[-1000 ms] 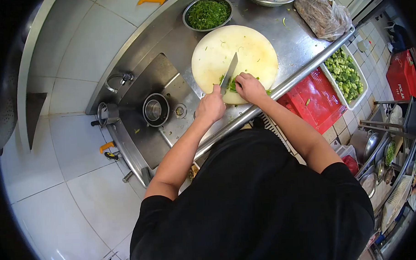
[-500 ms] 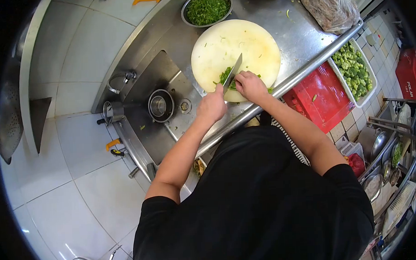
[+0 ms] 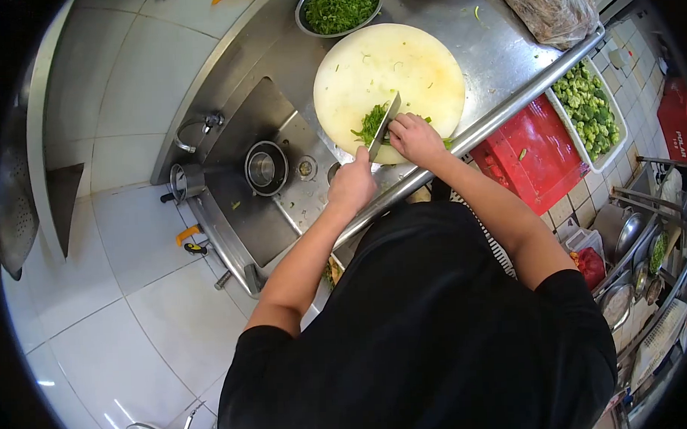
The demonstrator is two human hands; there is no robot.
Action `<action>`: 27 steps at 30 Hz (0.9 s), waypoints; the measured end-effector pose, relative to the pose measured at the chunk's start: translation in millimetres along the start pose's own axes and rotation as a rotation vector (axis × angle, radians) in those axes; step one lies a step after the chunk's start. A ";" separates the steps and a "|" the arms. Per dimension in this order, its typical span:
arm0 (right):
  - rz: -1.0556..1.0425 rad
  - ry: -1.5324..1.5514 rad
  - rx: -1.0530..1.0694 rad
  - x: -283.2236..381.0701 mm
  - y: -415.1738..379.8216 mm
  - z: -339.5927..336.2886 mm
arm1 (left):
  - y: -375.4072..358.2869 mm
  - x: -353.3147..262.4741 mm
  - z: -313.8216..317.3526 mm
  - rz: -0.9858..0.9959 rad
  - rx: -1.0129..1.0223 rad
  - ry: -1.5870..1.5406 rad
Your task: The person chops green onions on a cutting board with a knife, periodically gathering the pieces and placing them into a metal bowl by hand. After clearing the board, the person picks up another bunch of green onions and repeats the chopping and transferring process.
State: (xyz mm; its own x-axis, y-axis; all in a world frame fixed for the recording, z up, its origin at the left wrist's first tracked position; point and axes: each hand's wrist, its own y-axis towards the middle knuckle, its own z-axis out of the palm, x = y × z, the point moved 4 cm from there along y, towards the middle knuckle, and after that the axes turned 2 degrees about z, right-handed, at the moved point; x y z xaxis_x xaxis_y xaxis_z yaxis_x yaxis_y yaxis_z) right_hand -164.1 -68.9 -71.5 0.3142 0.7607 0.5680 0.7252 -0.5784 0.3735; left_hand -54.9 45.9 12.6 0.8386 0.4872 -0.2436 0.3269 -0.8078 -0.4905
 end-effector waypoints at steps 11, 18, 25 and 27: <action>-0.048 0.043 -0.041 0.7 -5.9 -5.7 | 5.9 -0.5 4.7 0.031 -0.034 -0.059; -0.054 0.056 -0.058 -3.0 -0.5 -11.7 | 12.5 -4.4 6.2 -0.026 -0.042 -0.064; -0.007 0.049 -0.039 -0.8 -8.1 -9.1 | -16.7 -7.1 2.2 -0.013 0.002 -0.092; 0.014 0.032 -0.020 -0.9 -9.3 -8.4 | -7.3 -7.5 15.5 -0.021 -0.030 -0.097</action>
State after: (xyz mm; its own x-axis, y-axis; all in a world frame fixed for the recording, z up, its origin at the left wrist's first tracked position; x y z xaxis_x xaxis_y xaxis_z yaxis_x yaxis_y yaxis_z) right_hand -176.3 -66.6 -69.4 0.3042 0.7426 0.5967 0.7085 -0.5950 0.3794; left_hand -70.3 53.2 5.0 0.7860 0.5325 -0.3141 0.3577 -0.8060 -0.4715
